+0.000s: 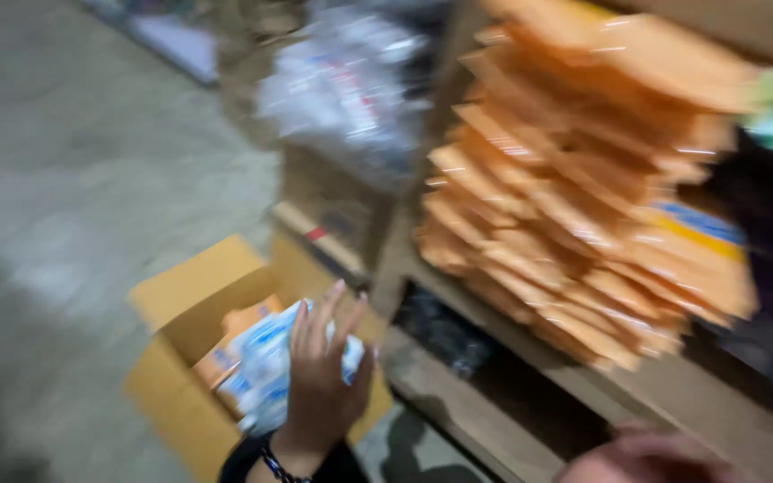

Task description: Restocking individual bars of soap from a cardboard box onto a low shelf.

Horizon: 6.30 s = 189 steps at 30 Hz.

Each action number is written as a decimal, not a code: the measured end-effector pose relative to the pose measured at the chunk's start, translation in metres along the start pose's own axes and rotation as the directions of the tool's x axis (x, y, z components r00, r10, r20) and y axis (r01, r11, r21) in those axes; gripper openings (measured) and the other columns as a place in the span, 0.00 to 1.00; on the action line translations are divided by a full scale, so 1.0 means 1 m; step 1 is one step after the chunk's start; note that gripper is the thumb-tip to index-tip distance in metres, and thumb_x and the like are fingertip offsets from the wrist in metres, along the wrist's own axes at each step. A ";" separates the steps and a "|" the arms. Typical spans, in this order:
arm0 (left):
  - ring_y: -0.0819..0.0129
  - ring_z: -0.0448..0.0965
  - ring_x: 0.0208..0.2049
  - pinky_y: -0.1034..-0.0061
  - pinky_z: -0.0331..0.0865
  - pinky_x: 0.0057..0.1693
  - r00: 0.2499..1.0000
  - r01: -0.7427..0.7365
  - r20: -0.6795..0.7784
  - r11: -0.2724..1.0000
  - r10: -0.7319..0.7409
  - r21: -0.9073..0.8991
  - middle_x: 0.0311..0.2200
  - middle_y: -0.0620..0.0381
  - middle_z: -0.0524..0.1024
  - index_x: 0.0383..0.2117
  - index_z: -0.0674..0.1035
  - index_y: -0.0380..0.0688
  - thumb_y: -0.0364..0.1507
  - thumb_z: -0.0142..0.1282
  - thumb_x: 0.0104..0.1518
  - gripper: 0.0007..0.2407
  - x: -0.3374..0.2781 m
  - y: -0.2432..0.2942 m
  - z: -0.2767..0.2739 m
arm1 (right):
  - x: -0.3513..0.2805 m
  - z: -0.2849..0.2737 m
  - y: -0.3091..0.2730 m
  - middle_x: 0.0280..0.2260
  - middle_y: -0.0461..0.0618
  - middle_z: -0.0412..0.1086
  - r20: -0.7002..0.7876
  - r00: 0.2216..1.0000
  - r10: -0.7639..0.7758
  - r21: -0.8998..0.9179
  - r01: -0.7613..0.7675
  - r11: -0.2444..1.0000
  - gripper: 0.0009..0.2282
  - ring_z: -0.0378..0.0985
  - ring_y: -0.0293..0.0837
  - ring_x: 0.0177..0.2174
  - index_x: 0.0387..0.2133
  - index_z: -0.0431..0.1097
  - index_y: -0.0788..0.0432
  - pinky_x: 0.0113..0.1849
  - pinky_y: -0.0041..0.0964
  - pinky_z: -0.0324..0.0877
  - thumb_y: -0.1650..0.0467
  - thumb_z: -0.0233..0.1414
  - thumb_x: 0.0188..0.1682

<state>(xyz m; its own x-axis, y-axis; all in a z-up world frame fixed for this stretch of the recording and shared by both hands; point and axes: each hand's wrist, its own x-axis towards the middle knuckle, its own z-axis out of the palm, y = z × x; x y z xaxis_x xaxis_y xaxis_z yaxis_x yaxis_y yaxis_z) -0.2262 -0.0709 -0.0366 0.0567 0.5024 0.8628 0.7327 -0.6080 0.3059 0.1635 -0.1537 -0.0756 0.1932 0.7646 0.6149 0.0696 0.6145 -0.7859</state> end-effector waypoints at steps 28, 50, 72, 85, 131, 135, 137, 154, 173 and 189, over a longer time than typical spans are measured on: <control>0.46 0.82 0.46 0.60 0.73 0.52 0.421 0.892 -0.115 0.434 -0.900 -0.128 0.42 0.38 0.80 0.45 0.80 0.35 0.33 0.50 0.62 0.14 -0.241 -0.410 0.109 | 0.025 0.509 0.348 0.41 0.57 0.78 0.596 0.738 0.315 -0.337 -0.125 0.933 0.10 0.82 0.50 0.43 0.46 0.74 0.62 0.45 0.40 0.74 0.74 0.48 0.54; 0.40 0.79 0.38 0.56 0.72 0.46 0.549 0.832 -0.094 0.553 -0.831 -0.032 0.34 0.39 0.79 0.34 0.76 0.37 0.29 0.51 0.63 0.06 -0.190 -0.370 0.100 | 0.029 0.517 0.339 0.51 0.65 0.72 0.784 0.605 0.137 -0.364 0.269 0.892 0.16 0.73 0.63 0.50 0.55 0.66 0.62 0.52 0.52 0.68 0.72 0.47 0.53; 0.64 0.81 0.53 0.69 0.73 0.57 0.593 0.761 0.644 0.075 -0.483 -0.644 0.50 0.45 0.81 0.57 0.74 0.32 0.20 0.62 0.54 0.21 -0.084 -0.002 0.013 | 0.049 0.163 0.027 0.25 0.54 0.74 0.437 0.775 0.457 0.223 -0.586 0.779 0.09 0.71 0.36 0.17 0.42 0.68 0.74 0.20 0.29 0.65 0.75 0.58 0.57; 0.49 0.81 0.52 0.61 0.74 0.57 0.994 0.078 0.099 0.385 0.035 -0.920 0.49 0.36 0.79 0.56 0.71 0.30 0.22 0.66 0.55 0.23 0.059 0.167 0.047 | 0.040 0.018 -0.085 0.59 0.66 0.66 -0.132 0.989 -0.072 -0.170 0.049 0.984 0.32 0.69 0.57 0.57 0.66 0.54 0.66 0.55 0.52 0.67 0.76 0.57 0.45; 0.58 0.82 0.35 0.68 0.75 0.40 0.930 -0.353 0.039 0.916 0.366 -0.193 0.57 0.44 0.73 0.56 0.74 0.36 0.33 0.57 0.62 0.18 0.196 0.164 0.044 | 0.194 0.076 -0.135 0.62 0.59 0.66 0.042 0.979 -0.198 -0.629 0.180 0.756 0.24 0.68 0.49 0.62 0.64 0.59 0.65 0.58 0.39 0.62 0.61 0.41 0.60; 0.58 0.83 0.36 0.69 0.76 0.42 0.933 -0.354 -0.029 0.903 0.358 -0.243 0.58 0.44 0.73 0.58 0.75 0.39 0.32 0.58 0.63 0.19 0.186 0.159 0.035 | 0.191 0.076 -0.127 0.66 0.61 0.60 0.018 0.984 -0.179 -0.538 0.161 0.828 0.29 0.62 0.51 0.65 0.67 0.53 0.66 0.61 0.41 0.56 0.56 0.36 0.61; 0.60 0.83 0.34 0.71 0.76 0.41 0.947 -0.317 -0.056 0.896 0.315 -0.312 0.59 0.44 0.73 0.58 0.76 0.41 0.31 0.60 0.62 0.19 0.178 0.155 0.028 | 0.191 0.076 -0.122 0.68 0.63 0.54 -0.027 0.984 -0.176 -0.449 0.145 0.881 0.33 0.57 0.54 0.67 0.69 0.48 0.66 0.64 0.43 0.53 0.52 0.35 0.60; 0.69 0.83 0.34 0.79 0.77 0.40 0.868 0.472 -0.039 0.846 -0.496 -0.250 0.53 0.49 0.78 0.51 0.79 0.38 0.21 0.57 0.58 0.14 0.010 -0.005 -0.022 | 0.004 0.127 0.005 0.40 0.61 0.77 -0.169 0.979 -0.112 -0.018 0.110 0.994 0.11 0.82 0.47 0.38 0.52 0.69 0.65 0.40 0.42 0.80 0.73 0.44 0.61; 0.77 0.81 0.31 0.80 0.74 0.36 0.479 0.830 -0.226 0.522 -0.848 -0.199 0.45 0.53 0.78 0.51 0.79 0.37 0.27 0.54 0.63 0.12 -0.113 -0.190 -0.073 | 0.009 0.376 0.169 0.31 0.49 0.80 0.570 0.645 0.509 -0.267 -0.440 0.857 0.11 0.80 0.36 0.29 0.47 0.75 0.62 0.36 0.30 0.75 0.71 0.51 0.54; 0.67 0.79 0.39 0.72 0.72 0.46 0.070 0.797 0.032 0.036 -0.997 -0.603 0.41 0.50 0.83 0.46 0.82 0.33 0.32 0.58 0.61 0.14 -0.300 -0.451 0.164 | 0.037 0.526 0.339 0.40 0.61 0.77 0.704 0.644 0.301 -0.394 0.001 0.919 0.10 0.81 0.58 0.42 0.43 0.75 0.63 0.44 0.46 0.74 0.75 0.50 0.51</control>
<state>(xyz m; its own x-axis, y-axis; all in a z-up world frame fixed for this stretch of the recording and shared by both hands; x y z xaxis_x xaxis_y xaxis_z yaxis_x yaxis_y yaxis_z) -0.4621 0.1531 -0.4997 -0.7047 0.6610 -0.2577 -0.3375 0.0072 0.9413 -0.3204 0.1848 -0.2849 -0.5432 0.8140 0.2059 0.4497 0.4891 -0.7473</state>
